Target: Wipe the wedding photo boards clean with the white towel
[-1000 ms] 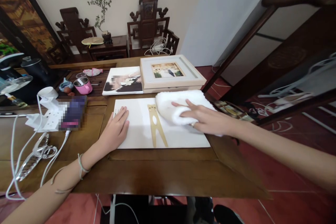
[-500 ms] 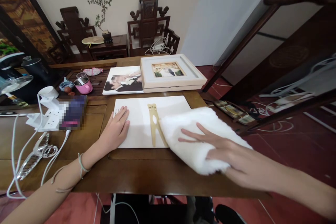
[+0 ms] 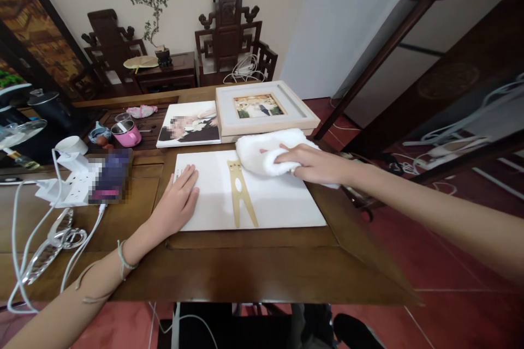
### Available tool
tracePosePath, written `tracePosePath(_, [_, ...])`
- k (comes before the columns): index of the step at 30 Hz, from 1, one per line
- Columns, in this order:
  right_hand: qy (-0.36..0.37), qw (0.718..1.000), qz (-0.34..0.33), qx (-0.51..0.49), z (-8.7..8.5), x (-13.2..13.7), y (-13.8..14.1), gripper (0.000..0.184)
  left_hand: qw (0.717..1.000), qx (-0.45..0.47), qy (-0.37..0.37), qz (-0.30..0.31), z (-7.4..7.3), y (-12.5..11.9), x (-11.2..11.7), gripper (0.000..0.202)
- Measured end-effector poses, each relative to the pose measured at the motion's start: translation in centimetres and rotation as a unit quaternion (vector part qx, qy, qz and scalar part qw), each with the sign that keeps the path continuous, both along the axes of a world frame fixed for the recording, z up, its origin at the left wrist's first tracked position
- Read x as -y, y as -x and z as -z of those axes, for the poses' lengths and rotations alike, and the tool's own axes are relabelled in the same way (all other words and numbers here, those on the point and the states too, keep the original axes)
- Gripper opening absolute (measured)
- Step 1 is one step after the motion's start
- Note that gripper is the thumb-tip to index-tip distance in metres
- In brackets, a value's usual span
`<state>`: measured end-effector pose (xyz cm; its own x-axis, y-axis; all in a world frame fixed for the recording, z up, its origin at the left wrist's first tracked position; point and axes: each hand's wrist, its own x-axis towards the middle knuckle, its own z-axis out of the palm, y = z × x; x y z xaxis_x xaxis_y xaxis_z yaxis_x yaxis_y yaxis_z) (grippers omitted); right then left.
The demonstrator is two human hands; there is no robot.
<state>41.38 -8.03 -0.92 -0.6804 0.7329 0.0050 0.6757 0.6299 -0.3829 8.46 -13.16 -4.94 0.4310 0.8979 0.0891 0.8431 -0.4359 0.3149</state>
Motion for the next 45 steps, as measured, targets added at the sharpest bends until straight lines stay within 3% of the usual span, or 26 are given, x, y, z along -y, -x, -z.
tracePosePath(3, [-0.003,1.000,0.001,-0.009,0.2,-0.8,0.1,0.040,1.000,-0.005,-0.002,-0.001,0.1,0.0,0.0,0.049])
tracePosePath(6, [-0.006,0.999,-0.004,-0.031,0.6,0.9,0.0,0.041,1.000,-0.006,-0.005,-0.001,0.2,0.1,-0.1,0.048])
tracePosePath(11, [0.000,0.999,-0.025,-0.026,1.0,7.8,-0.6,0.036,1.000,0.005,-0.015,0.004,0.3,0.1,-0.1,0.047])
tracePosePath(16, [0.026,0.998,-0.059,-0.018,-0.2,13.6,-0.7,0.042,1.000,0.021,-0.014,-0.001,0.6,0.1,-0.2,0.048])
tracePosePath(20, [0.047,0.997,-0.056,0.003,-1.1,12.8,-0.3,0.046,0.999,0.050,-0.008,-0.014,0.7,0.1,-0.4,0.050])
tracePosePath(25, [0.011,0.999,0.018,0.030,0.2,6.7,1.8,0.052,0.998,0.056,-0.009,-0.013,0.6,0.1,-0.4,0.050])
tracePosePath(28, [-0.032,0.999,0.013,0.029,1.0,3.1,3.9,0.056,0.999,0.042,-0.006,-0.012,0.5,0.1,-0.4,0.050])
tracePosePath(31, [-0.054,0.998,0.007,0.032,1.2,1.7,5.8,0.056,0.999,0.034,-0.004,-0.011,0.5,0.1,-0.3,0.049])
tracePosePath(34, [-0.059,0.997,-0.007,0.040,1.1,3.5,6.9,0.055,1.000,0.029,-0.001,-0.012,0.5,0.1,-0.2,0.049])
tracePosePath(41, [-0.031,0.997,-0.063,0.020,1.6,13.7,6.6,0.046,1.000,0.020,-0.010,-0.011,0.6,0.1,-0.2,0.049])
tracePosePath(43, [-0.027,0.997,-0.071,0.018,1.5,14.7,6.4,0.045,1.000,0.018,-0.009,-0.011,0.5,0.1,-0.2,0.049])
tracePosePath(45, [-0.011,0.997,-0.065,0.028,1.1,14.0,6.4,0.048,1.000,0.017,-0.008,-0.012,0.5,0.0,-0.2,0.049])
